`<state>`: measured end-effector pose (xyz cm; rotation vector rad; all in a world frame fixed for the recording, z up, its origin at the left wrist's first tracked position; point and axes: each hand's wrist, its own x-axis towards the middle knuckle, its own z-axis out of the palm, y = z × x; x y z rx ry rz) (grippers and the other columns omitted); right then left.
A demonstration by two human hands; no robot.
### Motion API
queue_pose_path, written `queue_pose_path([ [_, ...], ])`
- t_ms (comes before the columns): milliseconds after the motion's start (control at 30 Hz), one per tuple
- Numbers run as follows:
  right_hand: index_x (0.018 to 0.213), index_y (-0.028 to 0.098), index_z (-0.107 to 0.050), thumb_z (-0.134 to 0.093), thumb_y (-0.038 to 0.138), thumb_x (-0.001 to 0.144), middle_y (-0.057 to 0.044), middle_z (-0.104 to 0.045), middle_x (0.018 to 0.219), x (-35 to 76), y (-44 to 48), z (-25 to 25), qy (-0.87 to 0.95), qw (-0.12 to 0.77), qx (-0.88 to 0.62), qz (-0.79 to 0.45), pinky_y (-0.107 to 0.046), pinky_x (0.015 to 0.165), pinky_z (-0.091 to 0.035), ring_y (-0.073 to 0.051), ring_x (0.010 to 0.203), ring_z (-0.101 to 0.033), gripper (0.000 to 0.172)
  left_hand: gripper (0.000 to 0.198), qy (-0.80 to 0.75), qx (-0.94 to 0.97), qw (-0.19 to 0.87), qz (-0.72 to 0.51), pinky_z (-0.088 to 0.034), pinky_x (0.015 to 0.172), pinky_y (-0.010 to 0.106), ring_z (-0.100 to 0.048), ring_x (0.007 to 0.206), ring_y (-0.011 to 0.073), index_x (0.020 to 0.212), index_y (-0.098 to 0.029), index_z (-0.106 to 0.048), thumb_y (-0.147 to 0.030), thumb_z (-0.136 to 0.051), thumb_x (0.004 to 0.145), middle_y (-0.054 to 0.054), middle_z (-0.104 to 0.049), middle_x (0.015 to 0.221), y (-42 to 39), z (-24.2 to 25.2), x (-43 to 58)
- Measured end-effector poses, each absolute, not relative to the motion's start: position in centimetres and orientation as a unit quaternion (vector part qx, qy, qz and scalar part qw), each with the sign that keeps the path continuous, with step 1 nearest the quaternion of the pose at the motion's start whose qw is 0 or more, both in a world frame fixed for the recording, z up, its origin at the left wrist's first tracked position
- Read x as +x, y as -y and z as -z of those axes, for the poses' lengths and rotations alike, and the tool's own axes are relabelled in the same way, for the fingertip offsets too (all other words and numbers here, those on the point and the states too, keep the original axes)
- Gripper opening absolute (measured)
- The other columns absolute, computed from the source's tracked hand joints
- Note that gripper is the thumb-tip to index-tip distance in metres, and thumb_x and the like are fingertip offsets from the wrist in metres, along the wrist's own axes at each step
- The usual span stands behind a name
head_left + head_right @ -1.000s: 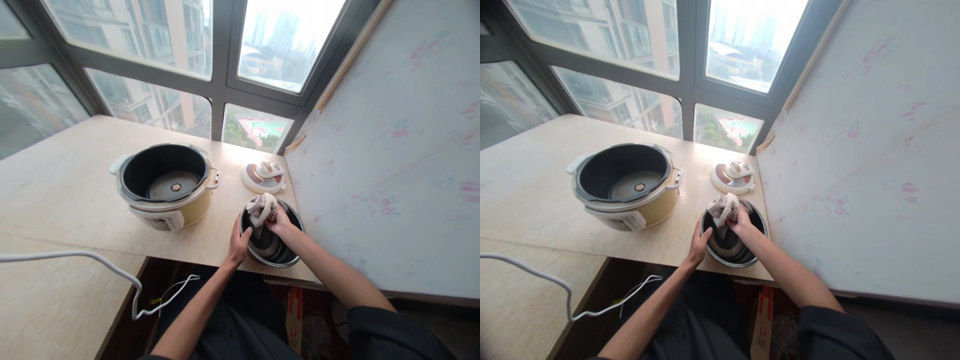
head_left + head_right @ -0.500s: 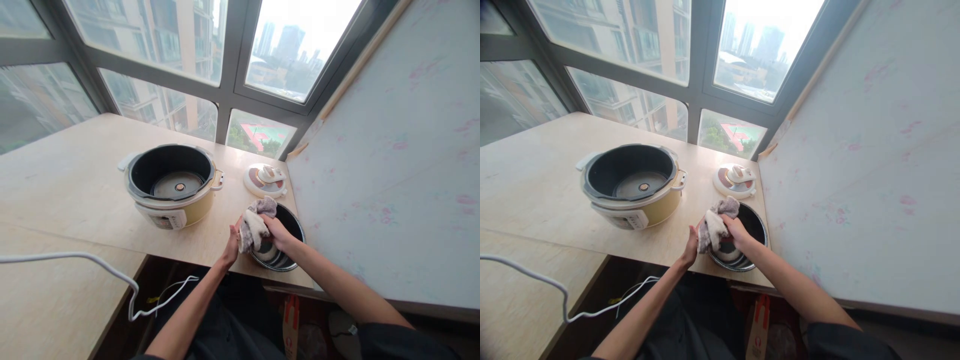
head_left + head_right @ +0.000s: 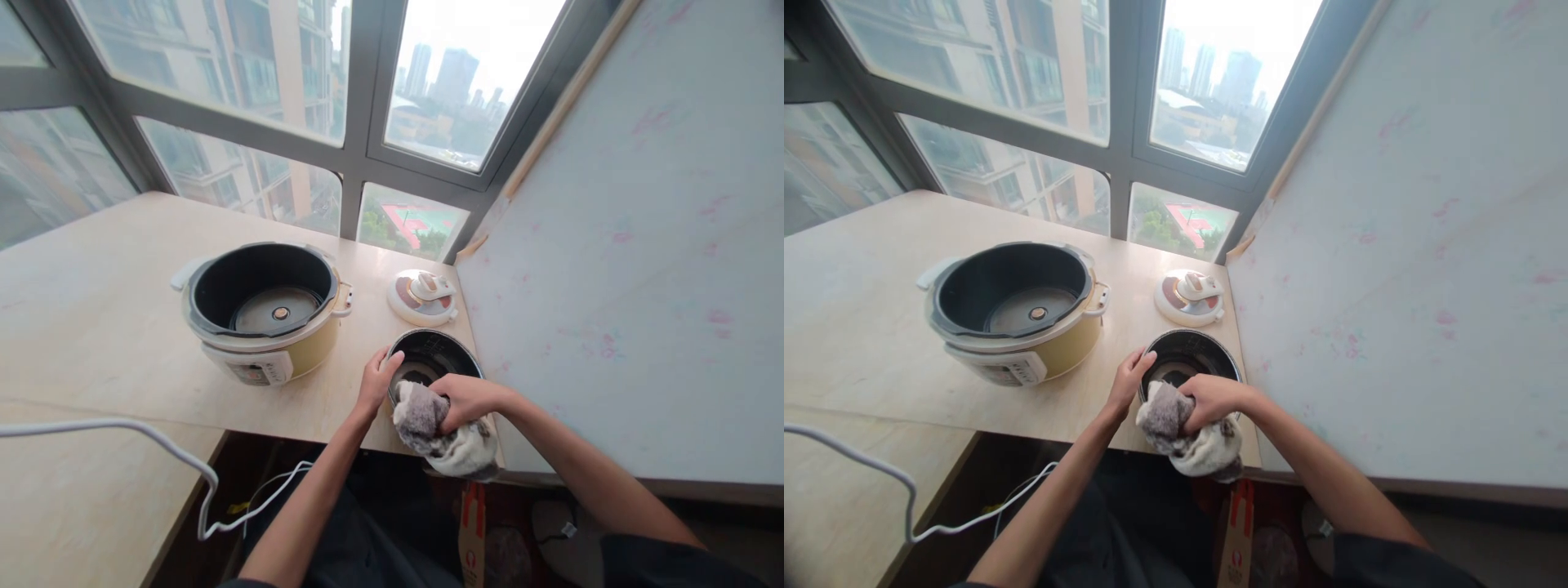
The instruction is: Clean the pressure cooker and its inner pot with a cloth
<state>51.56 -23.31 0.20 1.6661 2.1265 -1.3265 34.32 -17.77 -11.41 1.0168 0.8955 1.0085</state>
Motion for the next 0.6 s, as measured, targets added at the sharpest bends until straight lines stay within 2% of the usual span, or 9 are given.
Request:
queue_pose_path([
  [67,0.078,0.023,-0.075,-0.08,0.026,0.059,0.002,-0.066,0.072,52.6,24.2,-1.6,-0.751,0.128,0.532,0.369,-0.025,0.059,-0.036,-0.017,0.068,-0.057,0.02,0.054,-0.404,0.483,0.635,-0.447,-0.042,0.114,0.043,-0.062,0.124,0.0298,0.119,-0.013,-0.068,-0.037,-0.075,0.071,0.014,-0.071,0.129,17.7,11.7,34.4],
  [133,0.077,0.024,-0.076,-0.08,0.021,0.057,0.0,-0.07,0.076,53.8,25.0,-2.4,-0.772,0.163,0.528,0.314,-0.026,0.06,-0.037,-0.019,0.07,-0.06,0.02,0.057,-0.398,0.497,0.63,-0.444,-0.04,0.116,0.044,-0.061,0.126,0.03,0.121,-0.013,-0.068,-0.027,-0.072,0.066,0.013,-0.07,0.131,17.7,11.9,34.4],
  [233,0.077,0.025,-0.077,-0.076,0.011,0.058,-0.004,-0.074,0.085,55.7,25.4,-2.6,-0.789,0.176,0.538,0.241,-0.029,0.067,-0.043,-0.023,0.079,-0.065,0.023,0.057,-0.37,0.492,0.655,-0.438,-0.041,0.116,0.046,-0.062,0.125,0.0292,0.121,-0.016,-0.069,-0.021,-0.063,0.064,0.009,-0.071,0.13,17.7,12.0,34.2],
  [367,0.085,0.022,-0.08,-0.065,0.0,0.067,-0.01,-0.075,0.112,57.4,24.5,-1.3,-0.819,0.149,0.545,0.095,-0.037,0.084,-0.048,-0.029,0.096,-0.065,0.033,0.064,-0.358,0.474,0.674,-0.44,-0.04,0.117,0.046,-0.06,0.127,0.0297,0.122,-0.02,-0.07,-0.016,-0.059,0.059,0.004,-0.071,0.132,17.6,12.1,34.1],
  [467,0.099,0.022,-0.08,-0.059,-0.004,0.077,-0.011,-0.066,0.138,58.1,23.3,0.3,-0.838,0.117,0.533,-0.001,-0.045,0.092,-0.047,-0.032,0.11,-0.061,0.04,0.066,-0.349,0.457,0.692,-0.436,-0.042,0.115,0.045,-0.061,0.125,0.0305,0.123,-0.019,-0.071,-0.015,-0.059,0.057,0.004,-0.072,0.129,17.5,12.5,34.0],
  [600,0.114,0.022,-0.076,-0.058,-0.001,0.086,-0.011,-0.06,0.146,58.0,21.4,2.7,-0.864,0.052,0.493,-0.09,-0.05,0.097,-0.047,-0.033,0.119,-0.056,0.04,0.065,-0.336,0.434,0.712,-0.438,-0.043,0.113,0.045,-0.063,0.122,0.0312,0.122,-0.018,-0.071,-0.015,-0.065,0.058,0.006,-0.074,0.124,17.4,13.3,34.3],
])
